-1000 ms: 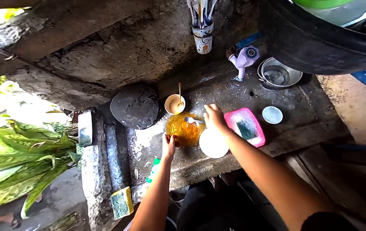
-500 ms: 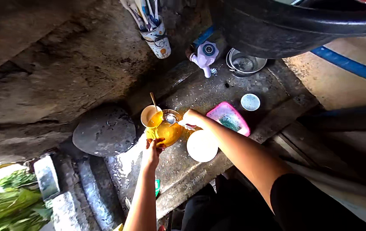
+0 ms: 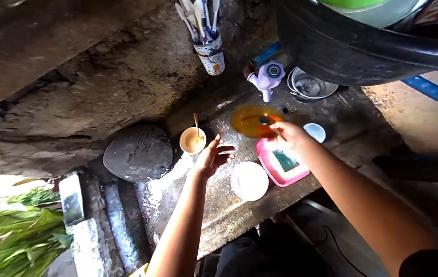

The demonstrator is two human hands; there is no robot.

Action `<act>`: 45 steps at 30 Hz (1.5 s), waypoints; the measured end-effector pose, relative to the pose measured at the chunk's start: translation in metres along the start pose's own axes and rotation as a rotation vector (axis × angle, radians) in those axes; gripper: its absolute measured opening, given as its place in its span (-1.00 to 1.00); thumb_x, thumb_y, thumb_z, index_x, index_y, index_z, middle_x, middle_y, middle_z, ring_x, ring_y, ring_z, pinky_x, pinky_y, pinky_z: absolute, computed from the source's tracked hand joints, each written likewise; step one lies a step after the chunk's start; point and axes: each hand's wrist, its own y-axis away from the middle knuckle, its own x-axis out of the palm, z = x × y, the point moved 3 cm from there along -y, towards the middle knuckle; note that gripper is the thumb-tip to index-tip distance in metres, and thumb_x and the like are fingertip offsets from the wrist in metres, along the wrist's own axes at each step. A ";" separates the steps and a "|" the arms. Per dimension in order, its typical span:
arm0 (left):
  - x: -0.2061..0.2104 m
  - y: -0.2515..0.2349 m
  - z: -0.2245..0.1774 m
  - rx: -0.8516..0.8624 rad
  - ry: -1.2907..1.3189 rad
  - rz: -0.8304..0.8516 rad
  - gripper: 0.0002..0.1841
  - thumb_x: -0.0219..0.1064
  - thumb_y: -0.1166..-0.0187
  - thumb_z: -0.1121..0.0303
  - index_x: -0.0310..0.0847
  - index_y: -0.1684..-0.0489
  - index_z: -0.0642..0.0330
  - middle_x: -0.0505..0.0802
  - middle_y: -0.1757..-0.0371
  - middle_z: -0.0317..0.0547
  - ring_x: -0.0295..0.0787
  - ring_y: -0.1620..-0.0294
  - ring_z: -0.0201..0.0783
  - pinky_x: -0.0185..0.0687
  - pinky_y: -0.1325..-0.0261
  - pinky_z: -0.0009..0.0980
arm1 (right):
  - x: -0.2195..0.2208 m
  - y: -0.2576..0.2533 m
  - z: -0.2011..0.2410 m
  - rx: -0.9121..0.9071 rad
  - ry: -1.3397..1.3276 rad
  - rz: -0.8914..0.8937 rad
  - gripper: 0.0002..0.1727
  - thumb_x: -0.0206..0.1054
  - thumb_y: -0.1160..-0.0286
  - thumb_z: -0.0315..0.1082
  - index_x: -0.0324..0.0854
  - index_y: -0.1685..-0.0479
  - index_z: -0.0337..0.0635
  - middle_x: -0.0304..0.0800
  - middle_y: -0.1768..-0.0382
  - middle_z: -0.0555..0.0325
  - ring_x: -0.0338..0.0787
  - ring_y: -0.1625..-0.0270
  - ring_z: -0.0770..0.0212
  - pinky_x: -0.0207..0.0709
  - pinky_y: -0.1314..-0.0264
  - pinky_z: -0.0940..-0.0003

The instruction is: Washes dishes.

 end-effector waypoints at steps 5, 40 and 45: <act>-0.053 0.030 0.070 -0.027 -0.064 -0.106 -0.56 -0.10 -0.91 0.11 0.36 -0.45 0.28 0.87 0.08 0.14 0.88 0.31 -0.08 0.86 0.18 -0.22 | -0.081 -0.026 0.057 -0.282 -0.249 -0.333 -0.57 0.18 -0.60 -0.43 0.39 -0.43 -0.34 0.72 -0.12 -0.20 0.88 -0.04 -0.08 0.85 -0.05 0.00; -0.104 -0.064 0.037 0.016 -0.200 -0.654 -0.58 -0.01 -0.87 0.35 0.07 -0.62 0.20 0.85 0.29 0.24 0.89 0.50 -0.07 0.86 0.43 -0.23 | 0.146 0.105 0.127 -0.797 1.504 -0.574 -0.31 0.05 -0.80 0.18 0.38 -0.46 -0.34 0.47 -0.37 -0.44 0.84 0.01 -0.30 0.75 0.06 -0.11; -0.053 -0.068 0.039 0.053 -0.113 -0.521 -0.59 -0.04 -0.90 0.34 0.05 -0.62 0.26 0.85 0.28 0.26 0.90 0.49 -0.04 0.90 0.39 -0.21 | 0.098 0.083 0.131 -1.365 1.361 -0.145 -0.74 0.12 -0.73 -0.27 0.65 -0.15 -0.14 0.62 -0.29 -0.18 0.84 0.09 -0.02 0.77 0.17 0.05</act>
